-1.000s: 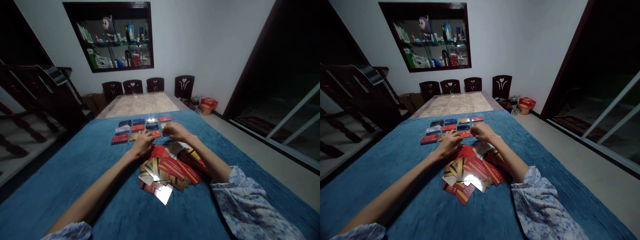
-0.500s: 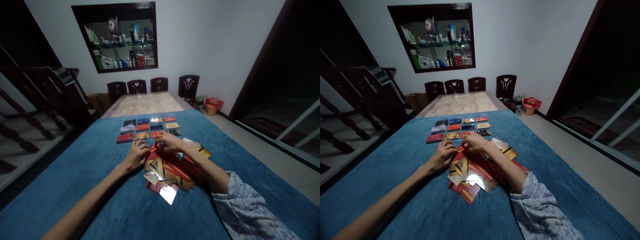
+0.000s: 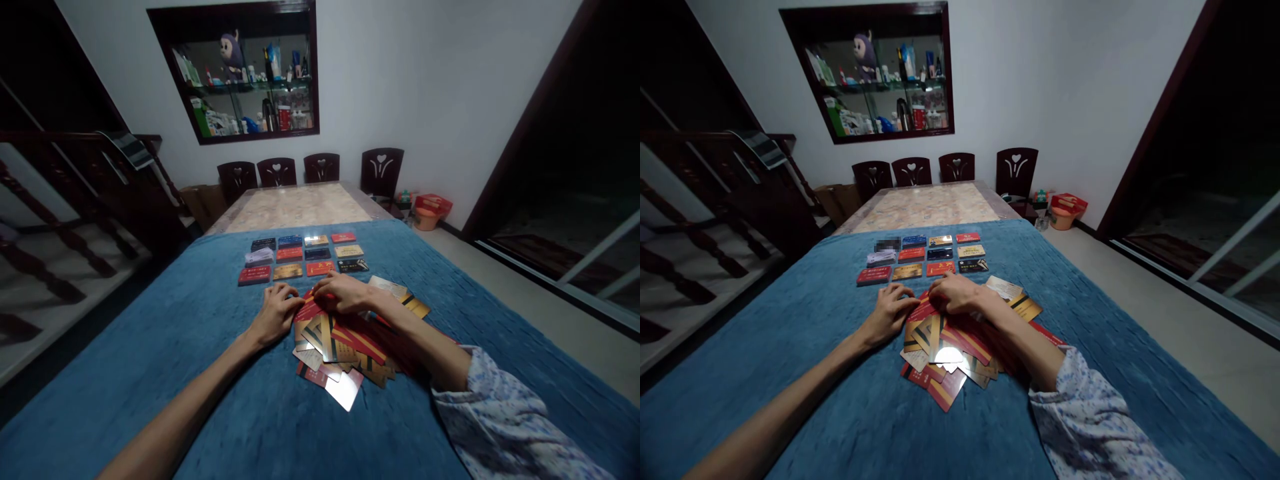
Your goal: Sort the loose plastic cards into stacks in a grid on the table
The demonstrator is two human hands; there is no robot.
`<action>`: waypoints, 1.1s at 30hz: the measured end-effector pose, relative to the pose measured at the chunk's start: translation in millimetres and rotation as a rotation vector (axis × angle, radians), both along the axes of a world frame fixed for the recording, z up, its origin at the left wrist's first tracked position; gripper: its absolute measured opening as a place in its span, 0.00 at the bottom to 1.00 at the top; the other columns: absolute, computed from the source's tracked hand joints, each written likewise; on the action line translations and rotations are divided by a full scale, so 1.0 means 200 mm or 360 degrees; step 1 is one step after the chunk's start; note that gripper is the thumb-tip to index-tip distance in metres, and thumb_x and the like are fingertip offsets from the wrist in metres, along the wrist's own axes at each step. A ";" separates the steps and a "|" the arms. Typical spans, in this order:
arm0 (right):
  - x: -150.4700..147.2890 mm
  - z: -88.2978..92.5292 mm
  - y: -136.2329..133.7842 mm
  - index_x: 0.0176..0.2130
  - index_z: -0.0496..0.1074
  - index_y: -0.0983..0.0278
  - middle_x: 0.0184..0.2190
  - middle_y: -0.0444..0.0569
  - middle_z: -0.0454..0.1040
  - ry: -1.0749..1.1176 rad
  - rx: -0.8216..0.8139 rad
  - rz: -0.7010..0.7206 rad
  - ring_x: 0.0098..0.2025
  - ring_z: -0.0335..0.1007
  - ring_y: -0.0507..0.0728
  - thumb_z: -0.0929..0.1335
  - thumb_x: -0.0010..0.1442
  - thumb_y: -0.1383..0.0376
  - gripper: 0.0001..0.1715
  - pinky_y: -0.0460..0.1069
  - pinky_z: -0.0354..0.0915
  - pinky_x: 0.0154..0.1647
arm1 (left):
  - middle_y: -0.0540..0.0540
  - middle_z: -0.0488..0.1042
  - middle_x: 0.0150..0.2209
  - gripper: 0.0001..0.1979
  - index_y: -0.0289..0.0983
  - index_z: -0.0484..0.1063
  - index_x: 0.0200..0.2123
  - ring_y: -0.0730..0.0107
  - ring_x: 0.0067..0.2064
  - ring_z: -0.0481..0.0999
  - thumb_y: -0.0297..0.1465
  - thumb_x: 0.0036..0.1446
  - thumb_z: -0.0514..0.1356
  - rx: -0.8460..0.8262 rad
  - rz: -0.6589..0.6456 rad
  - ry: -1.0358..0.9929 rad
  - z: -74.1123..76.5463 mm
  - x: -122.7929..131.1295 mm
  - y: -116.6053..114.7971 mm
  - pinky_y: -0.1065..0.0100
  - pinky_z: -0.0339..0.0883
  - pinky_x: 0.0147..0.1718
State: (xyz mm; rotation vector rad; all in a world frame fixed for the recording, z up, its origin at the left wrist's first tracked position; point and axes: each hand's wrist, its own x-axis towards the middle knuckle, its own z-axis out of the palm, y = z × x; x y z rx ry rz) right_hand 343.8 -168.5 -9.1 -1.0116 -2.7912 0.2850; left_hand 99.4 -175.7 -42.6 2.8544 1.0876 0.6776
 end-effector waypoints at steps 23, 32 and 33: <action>0.01 -0.05 0.03 0.49 0.78 0.62 0.50 0.53 0.78 0.0030 0.0215 0.0129 0.44 0.66 0.59 0.70 0.63 0.60 0.15 0.55 0.59 0.50 | 0.44 0.79 0.44 0.19 0.40 0.80 0.46 0.58 0.52 0.67 0.20 0.60 0.53 -0.0155 0.0046 -0.0026 0.00 0.01 0.01 0.53 0.58 0.52; 0.02 -0.08 0.05 0.44 0.80 0.63 0.38 0.51 0.81 0.0234 0.0398 0.0198 0.39 0.65 0.57 0.67 0.67 0.60 0.13 0.53 0.61 0.46 | 0.45 0.80 0.40 0.16 0.39 0.79 0.39 0.58 0.48 0.69 0.25 0.62 0.50 -0.0085 -0.0035 -0.0225 0.01 -0.02 0.00 0.52 0.55 0.51; 0.02 -0.09 0.05 0.43 0.80 0.63 0.36 0.51 0.81 0.0267 0.0440 0.0182 0.38 0.65 0.57 0.67 0.68 0.60 0.13 0.52 0.61 0.44 | 0.45 0.80 0.39 0.16 0.38 0.79 0.39 0.58 0.48 0.70 0.25 0.63 0.50 -0.0063 -0.0053 -0.0266 0.02 -0.02 -0.01 0.52 0.55 0.50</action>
